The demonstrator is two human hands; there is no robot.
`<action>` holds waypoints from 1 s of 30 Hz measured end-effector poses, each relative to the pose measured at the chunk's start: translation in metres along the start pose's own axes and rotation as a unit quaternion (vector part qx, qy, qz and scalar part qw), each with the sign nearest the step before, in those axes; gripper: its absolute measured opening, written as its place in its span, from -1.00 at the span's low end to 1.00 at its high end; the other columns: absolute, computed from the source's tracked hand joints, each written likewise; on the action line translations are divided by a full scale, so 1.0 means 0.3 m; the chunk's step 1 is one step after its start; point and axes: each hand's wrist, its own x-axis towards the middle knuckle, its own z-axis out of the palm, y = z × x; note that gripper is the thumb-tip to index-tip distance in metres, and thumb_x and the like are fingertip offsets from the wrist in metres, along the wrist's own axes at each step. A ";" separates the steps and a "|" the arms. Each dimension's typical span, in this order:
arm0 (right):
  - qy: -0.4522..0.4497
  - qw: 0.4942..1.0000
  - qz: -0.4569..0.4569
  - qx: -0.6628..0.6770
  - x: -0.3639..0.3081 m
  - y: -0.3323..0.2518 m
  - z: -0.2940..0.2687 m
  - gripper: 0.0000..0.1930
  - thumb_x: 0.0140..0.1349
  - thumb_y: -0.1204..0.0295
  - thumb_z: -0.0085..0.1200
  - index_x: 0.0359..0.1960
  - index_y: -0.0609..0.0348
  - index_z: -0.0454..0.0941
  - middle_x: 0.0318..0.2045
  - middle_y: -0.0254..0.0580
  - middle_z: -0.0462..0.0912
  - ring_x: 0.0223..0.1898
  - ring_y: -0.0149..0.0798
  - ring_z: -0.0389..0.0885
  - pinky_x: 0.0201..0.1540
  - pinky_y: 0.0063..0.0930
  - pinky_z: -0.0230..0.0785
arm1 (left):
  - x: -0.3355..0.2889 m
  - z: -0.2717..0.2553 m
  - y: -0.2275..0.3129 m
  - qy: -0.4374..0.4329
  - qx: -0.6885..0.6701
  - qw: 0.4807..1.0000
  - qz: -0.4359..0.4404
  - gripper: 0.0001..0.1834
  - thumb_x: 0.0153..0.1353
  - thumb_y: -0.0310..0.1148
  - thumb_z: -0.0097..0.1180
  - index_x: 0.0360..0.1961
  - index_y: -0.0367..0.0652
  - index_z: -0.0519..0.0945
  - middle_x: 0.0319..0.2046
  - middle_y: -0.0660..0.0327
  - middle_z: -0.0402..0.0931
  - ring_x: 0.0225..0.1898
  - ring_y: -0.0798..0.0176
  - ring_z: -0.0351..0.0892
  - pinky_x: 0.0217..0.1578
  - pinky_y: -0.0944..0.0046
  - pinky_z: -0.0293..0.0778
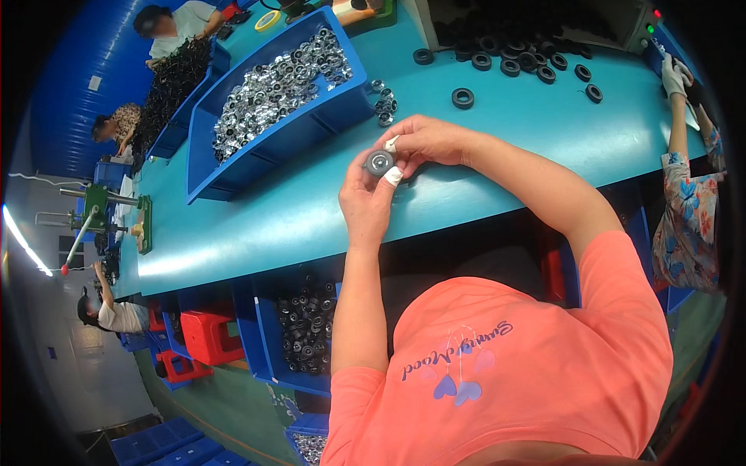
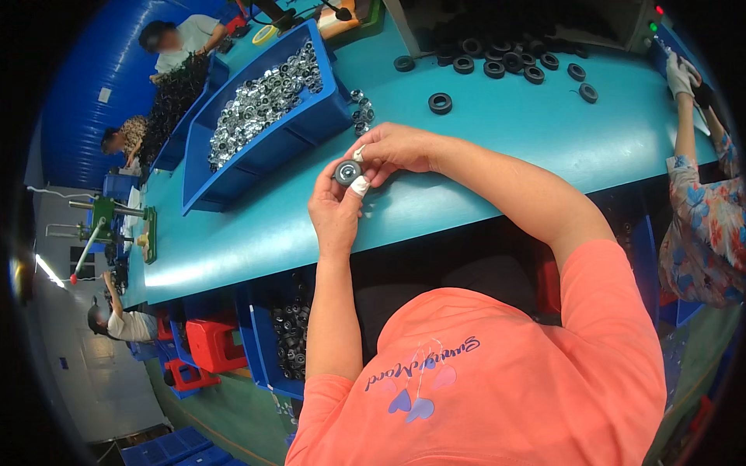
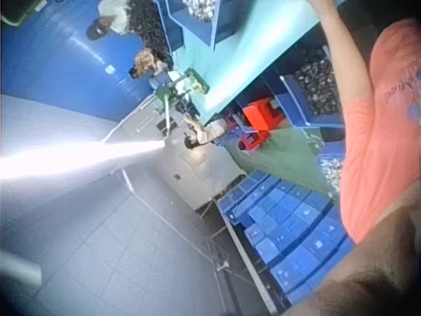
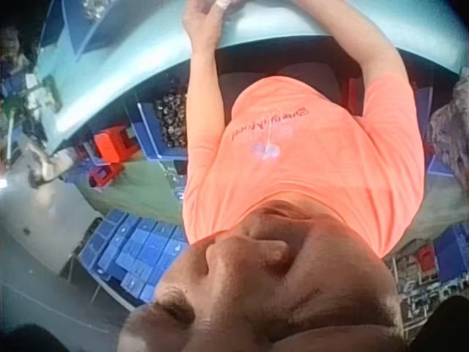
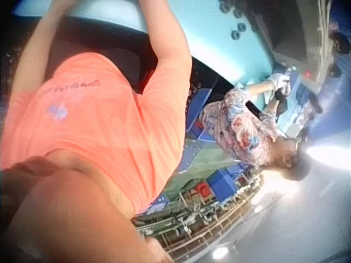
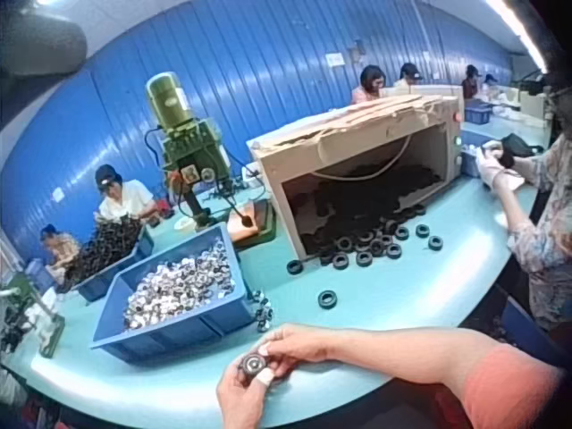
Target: Assembling small silver components into black circular rings on a factory assembly line.
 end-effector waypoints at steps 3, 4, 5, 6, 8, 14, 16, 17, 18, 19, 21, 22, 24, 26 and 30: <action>0.018 0.995 -0.042 -0.088 -0.019 -0.025 0.002 -0.69 0.31 0.40 0.10 0.04 0.25 0.63 -0.32 -0.18 0.69 -0.36 -0.39 0.65 -0.22 -0.52 0.60 | -0.049 -0.069 0.007 0.022 0.029 0.999 0.011 -0.49 0.18 -0.45 0.32 0.16 -0.24 0.49 -0.23 0.25 0.63 -0.37 0.49 0.52 -0.50 0.50 0.35; 0.059 0.982 -0.068 -0.166 -0.037 -0.048 -0.008 -0.70 0.30 0.39 0.11 0.02 0.22 0.65 -0.30 -0.21 0.69 -0.36 -0.39 0.65 -0.22 -0.50 0.59 | -0.094 -0.128 0.014 0.025 0.068 0.997 0.008 -0.48 0.15 -0.45 0.33 0.15 -0.25 0.50 -0.25 0.23 0.63 -0.36 0.46 0.54 -0.47 0.47 0.38; 0.099 0.961 -0.092 -0.243 -0.062 -0.083 -0.017 -0.71 0.29 0.39 0.12 -0.01 0.19 0.67 -0.29 -0.23 0.69 -0.36 -0.40 0.64 -0.22 -0.47 0.58 | -0.141 -0.194 0.021 0.028 0.114 0.993 0.003 -0.47 0.13 -0.45 0.35 0.14 -0.26 0.51 -0.27 0.21 0.63 -0.35 0.42 0.56 -0.43 0.43 0.40; 0.138 0.930 -0.117 -0.319 -0.079 -0.116 -0.037 -0.73 0.28 0.38 0.13 -0.03 0.17 0.68 -0.28 -0.26 0.69 -0.36 -0.40 0.63 -0.22 -0.45 0.57 | -0.206 -0.278 0.033 0.027 0.177 0.984 -0.011 -0.47 0.10 -0.45 0.36 0.12 -0.26 0.52 -0.28 0.19 0.64 -0.34 0.39 0.58 -0.39 0.40 0.43; 0.222 0.856 -0.169 -0.435 -0.055 -0.150 -0.165 -0.73 0.22 0.36 0.16 -0.07 0.12 0.71 -0.20 -0.20 0.71 -0.18 -0.21 0.68 -0.07 -0.26 0.56 | -0.366 -0.473 0.071 0.022 0.320 0.946 -0.054 -0.45 0.04 -0.45 0.40 0.10 -0.28 0.54 -0.32 0.15 0.64 -0.32 0.32 0.61 -0.32 0.33 0.48; 0.309 0.676 -0.126 -0.657 0.036 -0.242 -0.371 -0.63 0.21 0.38 0.16 0.08 0.08 0.64 0.08 -0.03 0.60 0.09 0.02 0.60 0.12 -0.14 0.50 | -0.699 -0.832 0.144 0.032 0.625 0.742 -0.241 -0.40 -0.07 -0.44 0.44 0.08 -0.28 0.60 -0.43 0.01 0.63 -0.40 0.08 0.63 -0.27 0.17 0.54; 0.301 0.657 -0.128 -0.679 0.093 -0.226 -0.391 -0.61 0.21 0.39 0.15 0.10 0.09 0.63 0.12 -0.02 0.56 0.10 0.00 0.60 0.13 -0.14 0.50 | -0.642 -0.745 0.218 0.074 0.559 0.801 -0.201 -0.46 -0.01 -0.46 0.41 0.07 -0.26 0.62 -0.46 0.07 0.61 -0.45 0.15 0.58 -0.30 0.20 0.52; 0.301 0.648 -0.096 -0.693 0.120 -0.217 -0.404 -0.59 0.21 0.39 0.15 0.13 0.08 0.61 0.12 -0.01 0.56 0.10 0.02 0.60 0.13 -0.14 0.49 | -0.580 -0.668 0.237 0.081 0.509 0.842 -0.157 -0.50 0.02 -0.47 0.39 0.06 -0.26 0.62 -0.47 0.10 0.60 -0.46 0.20 0.56 -0.31 0.23 0.51; 0.301 0.638 -0.063 -0.706 0.146 -0.205 -0.415 -0.57 0.21 0.39 0.15 0.16 0.06 0.58 0.12 0.00 0.55 0.10 0.03 0.60 0.13 -0.13 0.49 | -0.517 -0.603 0.225 0.076 0.461 0.878 -0.108 -0.53 0.06 -0.48 0.37 0.05 -0.26 0.62 -0.47 0.13 0.59 -0.46 0.25 0.52 -0.32 0.25 0.50; 0.301 0.629 -0.029 -0.716 0.167 -0.193 -0.431 -0.55 0.21 0.39 0.16 0.19 0.05 0.56 0.11 0.01 0.54 0.10 0.05 0.59 0.13 -0.13 0.49 | -0.451 -0.533 0.216 0.065 0.412 0.907 -0.059 -0.56 0.10 -0.49 0.35 0.05 -0.26 0.63 -0.48 0.17 0.58 -0.46 0.31 0.49 -0.33 0.27 0.48; 0.297 0.631 -0.029 -0.716 0.179 -0.178 -0.486 -0.52 0.21 0.37 0.17 0.21 0.05 0.53 0.08 0.04 0.55 0.07 0.07 0.60 0.11 -0.12 0.49 | -0.320 -0.399 0.189 0.006 0.349 0.937 0.002 -0.63 0.18 -0.51 0.29 0.04 -0.30 0.63 -0.42 0.23 0.55 -0.40 0.40 0.48 -0.32 0.34 0.46; 0.296 0.646 -0.060 -0.701 0.171 -0.168 -0.481 -0.51 0.20 0.35 0.18 0.20 0.06 0.52 0.06 0.04 0.55 0.05 0.07 0.60 0.10 -0.12 0.49 | -0.261 -0.337 0.168 -0.018 0.311 0.950 0.018 -0.65 0.22 -0.50 0.26 0.04 -0.31 0.62 -0.39 0.23 0.56 -0.37 0.40 0.50 -0.30 0.36 0.47; 0.290 0.679 -0.156 -0.656 0.118 -0.164 -0.388 -0.51 0.17 0.32 0.20 0.17 0.09 0.53 -0.01 0.04 0.58 0.00 0.07 0.61 0.06 -0.12 0.50 | -0.163 -0.234 0.120 -0.054 0.211 0.976 0.023 -0.66 0.30 -0.43 0.21 0.08 -0.32 0.60 -0.31 0.18 0.58 -0.31 0.37 0.56 -0.27 0.35 0.51; 0.251 0.744 -0.275 -0.555 0.040 -0.161 -0.252 -0.47 0.10 0.26 0.27 0.13 0.13 0.53 -0.15 0.00 0.63 -0.08 0.04 0.61 0.01 -0.14 0.49 | -0.067 -0.139 0.090 -0.082 0.091 0.992 -0.033 -0.58 0.41 -0.29 0.12 0.20 -0.29 0.52 -0.21 0.10 0.62 -0.26 0.27 0.62 -0.25 0.30 0.56; 0.132 0.870 -0.266 -0.393 -0.071 -0.105 0.032 -0.37 -0.02 0.35 0.36 0.16 0.13 0.47 -0.16 -0.06 0.67 -0.38 -0.22 0.64 -0.22 -0.32 0.54 | 0.076 -0.028 -0.001 -0.153 -0.301 0.931 -0.139 -0.34 0.54 0.06 -0.26 0.44 -0.21 0.20 0.11 -0.01 0.49 -0.06 0.12 0.60 -0.18 0.14 0.63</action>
